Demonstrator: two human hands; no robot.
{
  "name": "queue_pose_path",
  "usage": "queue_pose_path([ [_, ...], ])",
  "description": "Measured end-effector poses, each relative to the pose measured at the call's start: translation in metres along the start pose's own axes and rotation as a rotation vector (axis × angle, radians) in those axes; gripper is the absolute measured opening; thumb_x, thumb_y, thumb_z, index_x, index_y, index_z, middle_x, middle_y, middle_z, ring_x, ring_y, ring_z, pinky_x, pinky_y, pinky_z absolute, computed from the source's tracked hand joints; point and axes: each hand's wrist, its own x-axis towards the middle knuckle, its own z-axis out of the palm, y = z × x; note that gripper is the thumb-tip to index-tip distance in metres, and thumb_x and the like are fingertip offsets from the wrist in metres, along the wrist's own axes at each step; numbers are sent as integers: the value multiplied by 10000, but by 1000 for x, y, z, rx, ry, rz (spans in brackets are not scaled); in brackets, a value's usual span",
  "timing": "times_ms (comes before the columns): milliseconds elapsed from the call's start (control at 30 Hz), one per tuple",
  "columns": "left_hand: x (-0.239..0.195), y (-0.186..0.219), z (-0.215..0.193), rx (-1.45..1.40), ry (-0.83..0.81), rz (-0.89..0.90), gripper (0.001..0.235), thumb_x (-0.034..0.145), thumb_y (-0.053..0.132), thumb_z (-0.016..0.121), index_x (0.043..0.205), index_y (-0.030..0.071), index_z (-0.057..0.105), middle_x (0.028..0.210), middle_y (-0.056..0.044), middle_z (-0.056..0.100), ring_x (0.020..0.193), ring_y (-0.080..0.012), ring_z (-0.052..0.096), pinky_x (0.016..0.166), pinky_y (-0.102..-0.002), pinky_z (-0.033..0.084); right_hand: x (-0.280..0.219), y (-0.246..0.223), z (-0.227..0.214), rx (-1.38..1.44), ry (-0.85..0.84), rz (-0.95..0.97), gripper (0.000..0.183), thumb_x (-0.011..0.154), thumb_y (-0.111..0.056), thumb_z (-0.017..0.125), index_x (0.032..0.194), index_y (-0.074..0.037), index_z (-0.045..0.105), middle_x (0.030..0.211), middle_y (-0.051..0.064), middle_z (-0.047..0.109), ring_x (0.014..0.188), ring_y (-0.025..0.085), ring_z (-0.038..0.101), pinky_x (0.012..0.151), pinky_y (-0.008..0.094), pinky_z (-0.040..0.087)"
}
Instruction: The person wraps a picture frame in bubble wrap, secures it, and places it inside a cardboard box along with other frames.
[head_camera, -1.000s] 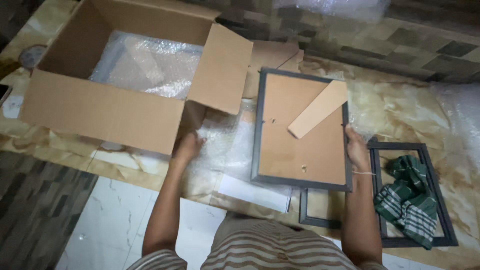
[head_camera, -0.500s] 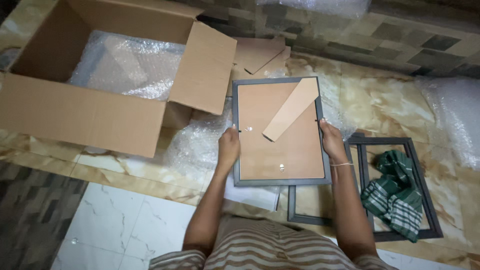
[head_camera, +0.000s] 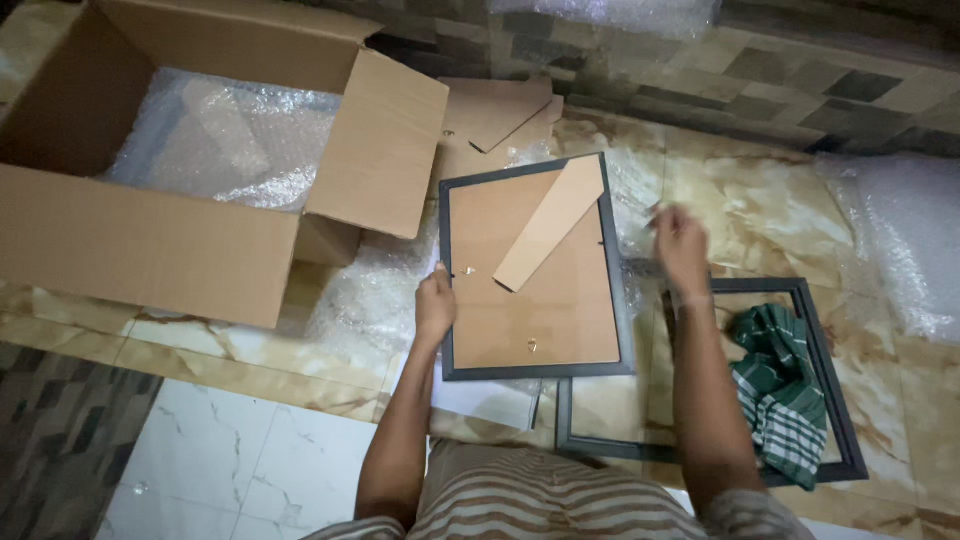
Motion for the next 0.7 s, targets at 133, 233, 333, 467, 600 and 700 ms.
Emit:
queue_pose_path([
  [133,10,-3,-2,38,9,40,504,975,257,287,746,-60,605,736,-239,628,737,-265,582,647,-447,451,47,71,2,-298,41,294,483,914,-304,570,1168,100,495,1021,295,567,976,414,553,764,507,449],
  [233,21,-4,1,25,6,72,499,977,237,292,698,-43,597,672,-183,625,668,-194,528,598,-398,446,50,83,7,-424,-93,442,453,806,-292,639,1068,70,565,952,297,597,959,455,564,771,537,454],
  [333,24,2,1,34,-2,99,502,978,243,303,683,-44,592,654,-179,619,641,-183,510,570,-387,434,43,141,-19,-371,-28,408,312,818,-262,616,885,38,665,762,231,618,779,396,603,630,467,453],
  [467,22,21,6,96,22,232,519,958,370,238,596,38,406,576,-117,539,578,-186,457,548,-394,323,-22,52,-105,-377,111,672,405,866,-352,486,1005,-5,642,944,225,621,849,373,577,665,487,409],
  [600,12,48,13,60,-44,197,440,963,303,238,597,66,296,564,-59,445,608,-172,374,583,-383,314,-89,124,-164,-271,282,652,343,891,-343,577,722,-48,619,583,93,516,533,225,466,471,408,351],
  [700,9,54,25,10,-61,187,450,961,344,277,589,91,300,587,-5,413,611,-136,387,563,-337,304,-130,140,-181,-231,367,781,254,821,-242,624,750,2,634,669,109,545,581,218,467,462,426,365],
])
